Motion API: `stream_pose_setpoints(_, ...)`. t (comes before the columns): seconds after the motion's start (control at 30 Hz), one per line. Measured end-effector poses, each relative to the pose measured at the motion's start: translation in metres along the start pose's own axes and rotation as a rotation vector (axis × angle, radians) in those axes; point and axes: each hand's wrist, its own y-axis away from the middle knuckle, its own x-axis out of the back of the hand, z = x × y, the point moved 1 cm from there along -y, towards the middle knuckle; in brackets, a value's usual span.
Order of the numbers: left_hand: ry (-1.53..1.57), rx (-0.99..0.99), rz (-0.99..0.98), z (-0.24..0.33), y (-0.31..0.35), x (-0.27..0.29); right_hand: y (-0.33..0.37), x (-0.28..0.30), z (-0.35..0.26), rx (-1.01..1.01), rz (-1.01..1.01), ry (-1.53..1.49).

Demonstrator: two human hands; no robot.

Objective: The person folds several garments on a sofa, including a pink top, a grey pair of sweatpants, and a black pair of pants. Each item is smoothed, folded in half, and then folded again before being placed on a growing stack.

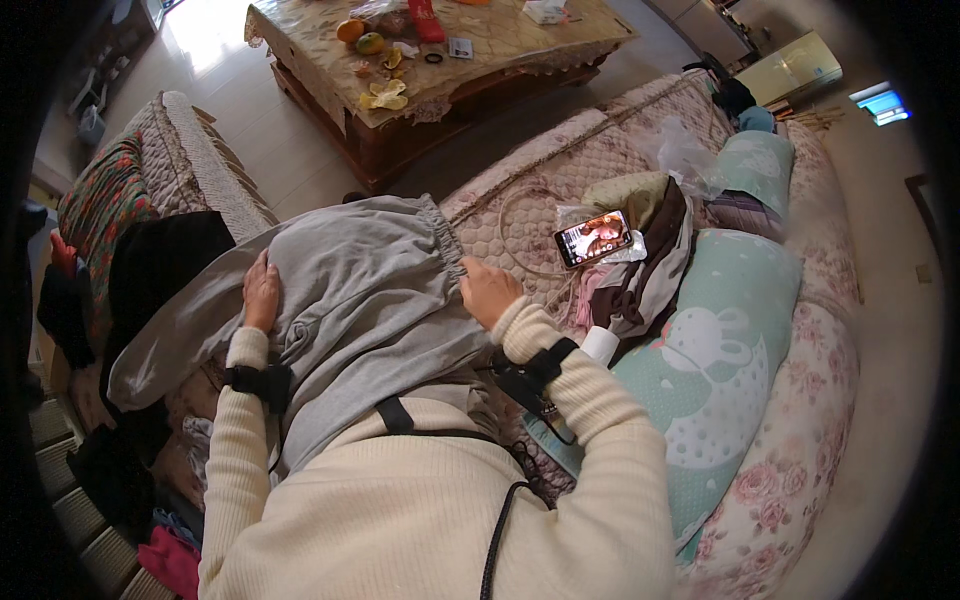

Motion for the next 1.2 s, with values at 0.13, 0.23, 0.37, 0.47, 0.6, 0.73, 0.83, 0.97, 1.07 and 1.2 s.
stream_pose_setpoints(0.13, -0.007, 0.031, 0.004, 0.0, 0.003, 0.001, -0.002, -0.02, 0.012, -0.263, -0.157, 0.144)
stream_pose_setpoints(0.23, -0.017, 0.005, 0.024, 0.001, 0.004, 0.001, 0.01, -0.034, 0.027, -0.42, -0.252, 0.193)
stream_pose_setpoints(0.37, -0.025, 0.014, -0.004, 0.002, 0.004, 0.002, 0.013, -0.045, 0.035, -0.35, -0.208, 0.119)
stream_pose_setpoints(0.47, -0.027, -0.003, 0.0, 0.0, 0.003, 0.002, 0.007, -0.04, 0.042, -0.362, -0.07, -0.112)
stream_pose_setpoints(0.6, -0.036, -0.015, -0.001, -0.001, 0.004, 0.002, 0.005, -0.022, 0.064, -0.329, 0.171, -0.237)
stream_pose_setpoints(0.73, -0.001, 0.002, 0.006, 0.003, 0.004, 0.005, 0.012, -0.021, 0.092, -0.346, 0.099, -0.216)
stream_pose_setpoints(0.83, -0.028, 0.044, -0.021, 0.008, 0.004, 0.008, 0.019, -0.037, 0.098, -0.436, -0.002, -0.136)
stream_pose_setpoints(0.97, -0.002, 0.062, -0.022, 0.012, 0.005, 0.01, 0.017, -0.035, 0.095, -0.401, -0.054, -0.092)
stream_pose_setpoints(1.07, 0.005, 0.056, -0.016, 0.011, 0.005, 0.009, 0.008, -0.02, 0.084, -0.294, -0.2, 0.018)
stream_pose_setpoints(1.2, -0.025, 0.061, -0.01, 0.008, 0.005, 0.006, -0.021, -0.013, 0.059, -0.04, -0.028, 0.153)
